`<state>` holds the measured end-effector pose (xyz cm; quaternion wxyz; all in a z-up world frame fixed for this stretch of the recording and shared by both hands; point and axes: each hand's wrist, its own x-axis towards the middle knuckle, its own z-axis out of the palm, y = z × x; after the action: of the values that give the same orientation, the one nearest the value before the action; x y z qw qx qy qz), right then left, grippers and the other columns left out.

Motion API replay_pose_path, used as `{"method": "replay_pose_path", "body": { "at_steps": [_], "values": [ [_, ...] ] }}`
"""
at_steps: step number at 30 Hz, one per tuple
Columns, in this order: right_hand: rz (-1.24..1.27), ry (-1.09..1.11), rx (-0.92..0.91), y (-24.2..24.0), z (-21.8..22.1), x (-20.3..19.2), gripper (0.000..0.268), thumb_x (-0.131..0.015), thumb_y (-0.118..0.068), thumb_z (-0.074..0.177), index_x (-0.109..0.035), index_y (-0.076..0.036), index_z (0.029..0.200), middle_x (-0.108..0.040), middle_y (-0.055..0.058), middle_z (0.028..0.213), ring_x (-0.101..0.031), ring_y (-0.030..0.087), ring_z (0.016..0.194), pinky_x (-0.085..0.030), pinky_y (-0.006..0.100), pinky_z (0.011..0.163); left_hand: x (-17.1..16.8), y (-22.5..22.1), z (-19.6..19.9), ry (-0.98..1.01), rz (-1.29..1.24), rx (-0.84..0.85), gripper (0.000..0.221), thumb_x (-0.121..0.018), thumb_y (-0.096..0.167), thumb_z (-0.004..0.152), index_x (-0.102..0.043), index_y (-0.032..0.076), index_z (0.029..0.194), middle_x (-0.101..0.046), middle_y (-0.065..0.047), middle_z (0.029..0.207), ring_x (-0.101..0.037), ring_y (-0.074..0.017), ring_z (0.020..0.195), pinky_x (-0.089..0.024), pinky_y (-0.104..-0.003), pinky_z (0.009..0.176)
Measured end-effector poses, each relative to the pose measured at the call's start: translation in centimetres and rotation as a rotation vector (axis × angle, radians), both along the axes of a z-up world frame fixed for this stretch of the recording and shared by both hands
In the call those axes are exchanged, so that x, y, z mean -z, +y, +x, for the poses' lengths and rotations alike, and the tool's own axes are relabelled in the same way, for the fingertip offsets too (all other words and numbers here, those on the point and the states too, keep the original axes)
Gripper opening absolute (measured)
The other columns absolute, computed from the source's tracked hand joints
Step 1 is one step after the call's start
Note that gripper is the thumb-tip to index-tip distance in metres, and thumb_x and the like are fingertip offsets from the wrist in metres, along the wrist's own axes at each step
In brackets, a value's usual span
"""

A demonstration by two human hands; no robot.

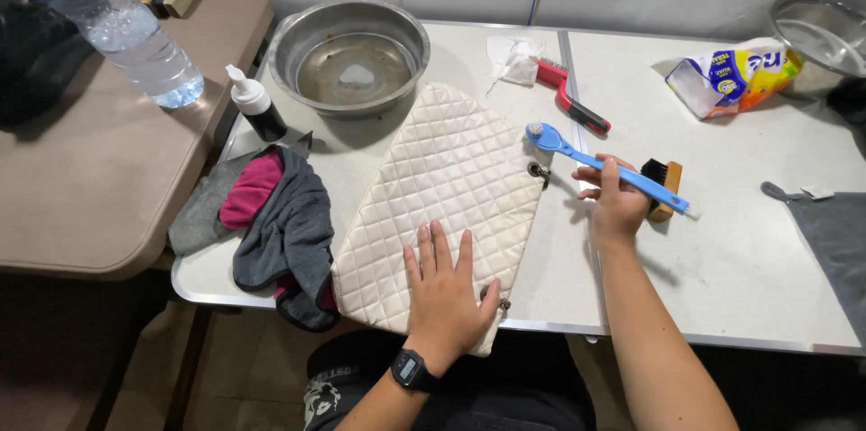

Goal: Cleaning a white quilted leather handbag using cleaning solution and various brushes.

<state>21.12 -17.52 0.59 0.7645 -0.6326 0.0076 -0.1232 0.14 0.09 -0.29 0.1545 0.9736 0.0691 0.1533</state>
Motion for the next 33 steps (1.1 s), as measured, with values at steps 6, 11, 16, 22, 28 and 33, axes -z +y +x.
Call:
{"method": "replay_pose_path", "body": {
  "at_steps": [6, 11, 16, 22, 28, 33],
  "values": [
    [0.035, 0.064, 0.114, -1.5, 1.3, 1.4, 0.022, -0.057, -0.022, 0.104, -0.068, -0.003, 0.1, -0.071, 0.011, 0.076, -0.07, 0.017, 0.062, -0.051, 0.02, 0.045, 0.0, -0.1, -0.2, -0.035, 0.002, 0.001, 0.078, -0.048, 0.056, 0.094, -0.039, 0.006, 0.154, -0.021, -0.037, 0.16, -0.013, -0.0512, 0.151, -0.007, -0.067, 0.119],
    [0.091, 0.089, 0.094, -1.9, 1.5, 1.4, 0.024, -0.059, -0.027, 0.103, -0.069, -0.005, 0.103, -0.071, 0.011, 0.079, -0.07, 0.017, 0.066, -0.054, 0.022, 0.048, 0.1, -0.1, -0.1, -0.042, 0.013, -0.008, 0.079, -0.048, 0.057, 0.094, -0.04, 0.007, 0.154, -0.021, -0.037, 0.16, -0.014, -0.0516, 0.151, -0.008, -0.067, 0.119],
    [0.107, 0.085, 0.051, -2.0, 1.1, 1.0, 0.023, -0.059, -0.026, 0.103, -0.068, -0.006, 0.097, -0.063, 0.007, 0.071, -0.06, 0.013, 0.059, -0.045, 0.02, 0.045, 0.0, 0.0, 0.0, -0.063, 0.007, -0.008, 0.078, -0.049, 0.056, 0.093, -0.041, 0.006, 0.153, -0.022, -0.037, 0.16, -0.015, -0.052, 0.151, -0.009, -0.067, 0.119],
    [0.154, 0.104, 0.096, -2.2, 1.0, 1.2, 0.023, -0.06, -0.027, 0.098, -0.067, -0.005, 0.093, -0.06, 0.008, 0.067, -0.056, 0.014, 0.055, -0.039, 0.022, 0.041, 0.1, -0.1, -0.1, -0.069, 0.0, -0.01, 0.079, -0.051, 0.056, 0.092, -0.042, 0.006, 0.153, -0.023, -0.037, 0.16, -0.016, -0.0522, 0.151, -0.009, -0.067, 0.119],
    [0.155, 0.028, 0.114, -3.0, 2.7, 3.7, 0.02, -0.061, -0.024, 0.102, -0.07, -0.007, 0.097, -0.062, 0.011, 0.061, -0.061, 0.017, 0.05, -0.051, 0.024, 0.037, -1.4, 0.2, -0.3, 0.069, -0.147, 0.066, 0.083, -0.054, 0.051, 0.095, -0.035, -0.003, 0.155, -0.017, -0.044, 0.158, -0.006, -0.0573, 0.151, 0.005, -0.07, 0.116],
    [0.131, 0.038, 0.099, -2.8, 2.5, 3.4, 0.021, -0.062, -0.024, 0.102, -0.07, -0.006, 0.094, -0.061, 0.011, 0.059, -0.059, 0.017, 0.047, -0.049, 0.024, 0.034, -1.4, 0.2, -0.3, 0.09, -0.148, 0.066, 0.084, -0.053, 0.053, 0.095, -0.033, -0.002, 0.156, -0.016, -0.044, 0.159, -0.005, -0.0569, 0.152, 0.007, -0.071, 0.116]
  ]
}}
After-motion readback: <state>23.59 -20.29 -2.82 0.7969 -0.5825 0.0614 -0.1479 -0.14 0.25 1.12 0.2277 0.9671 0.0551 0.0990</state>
